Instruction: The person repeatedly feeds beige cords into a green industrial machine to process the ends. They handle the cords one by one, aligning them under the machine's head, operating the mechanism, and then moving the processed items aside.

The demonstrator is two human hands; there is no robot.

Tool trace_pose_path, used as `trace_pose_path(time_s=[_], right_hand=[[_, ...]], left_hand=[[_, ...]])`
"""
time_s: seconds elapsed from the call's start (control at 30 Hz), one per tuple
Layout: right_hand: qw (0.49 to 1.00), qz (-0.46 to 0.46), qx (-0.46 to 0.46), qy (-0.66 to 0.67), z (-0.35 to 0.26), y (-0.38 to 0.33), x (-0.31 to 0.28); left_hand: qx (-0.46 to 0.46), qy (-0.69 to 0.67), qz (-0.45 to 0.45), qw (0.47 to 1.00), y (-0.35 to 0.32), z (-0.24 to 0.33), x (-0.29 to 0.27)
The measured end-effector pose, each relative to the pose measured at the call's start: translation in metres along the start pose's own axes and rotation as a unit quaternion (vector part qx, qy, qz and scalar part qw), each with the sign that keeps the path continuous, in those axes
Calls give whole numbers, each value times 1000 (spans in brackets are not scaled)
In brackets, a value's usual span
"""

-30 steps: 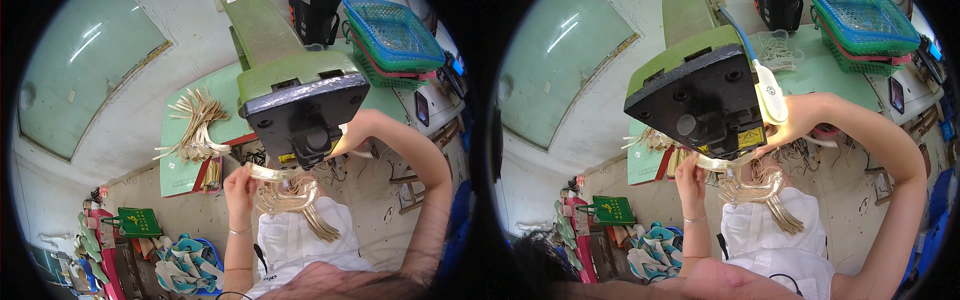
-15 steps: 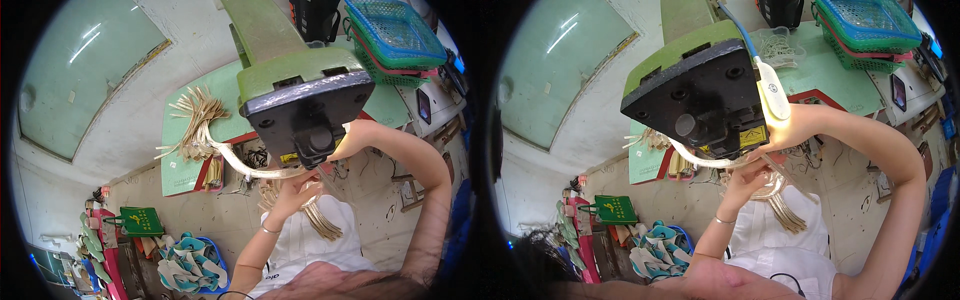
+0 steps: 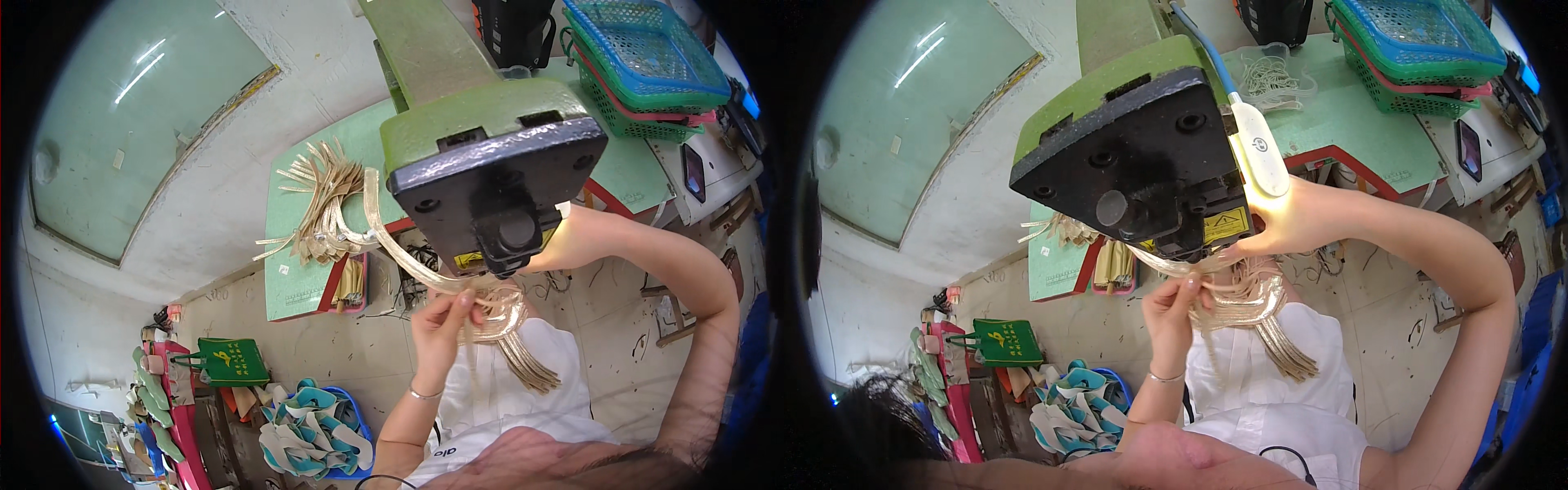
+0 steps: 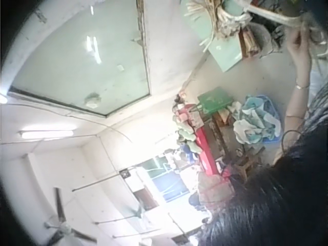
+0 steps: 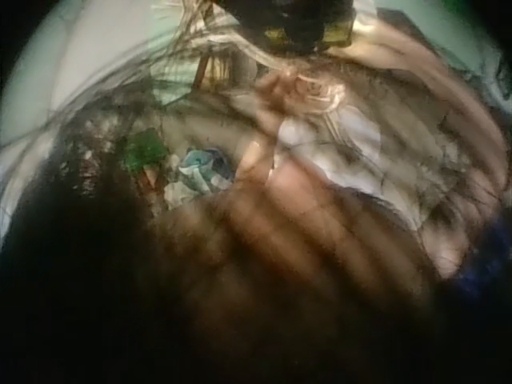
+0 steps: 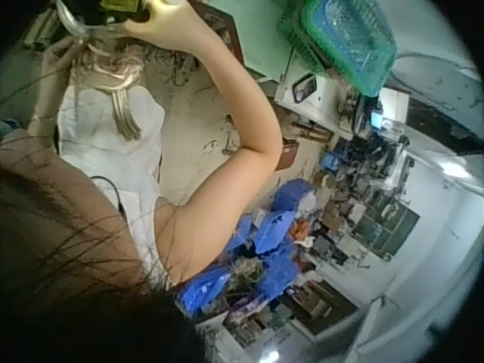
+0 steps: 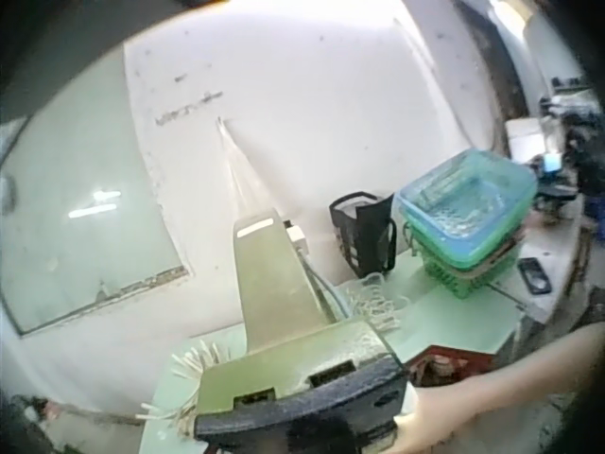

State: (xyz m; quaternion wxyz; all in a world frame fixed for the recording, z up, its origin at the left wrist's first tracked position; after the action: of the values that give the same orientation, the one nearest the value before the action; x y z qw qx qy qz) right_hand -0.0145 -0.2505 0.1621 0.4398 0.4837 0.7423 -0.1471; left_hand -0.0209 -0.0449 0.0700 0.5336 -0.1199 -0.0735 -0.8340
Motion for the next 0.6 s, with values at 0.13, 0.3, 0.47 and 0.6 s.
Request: trace_pose_path(time_s=[0.13,0.3,0.47,0.6], right_hand=[[981,-103,138,91,-4,-3,18],[994,-22,-110,-16,-24,-29,70],[998,-11,-43,43,-19,-32,74],[992,-55,18,108,-6,-45,49]], left_hand=[[-9,9,24,1000,-3,-1,-34],[-136,-28,-146,980,-12,-30,-39],[-102,106,-101,984,-12,-24,-3],[157,285,-92,941,0,4,3]])
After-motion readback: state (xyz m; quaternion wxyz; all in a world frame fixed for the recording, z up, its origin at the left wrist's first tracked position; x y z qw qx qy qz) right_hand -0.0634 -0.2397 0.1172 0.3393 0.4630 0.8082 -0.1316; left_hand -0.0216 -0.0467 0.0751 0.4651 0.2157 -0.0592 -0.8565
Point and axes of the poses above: each hand's wrist, its own y-axis towards the middle knuckle, its own x-axis out of the palm, z = x × y, the point moved 3 cm from there along y, towards the middle knuckle
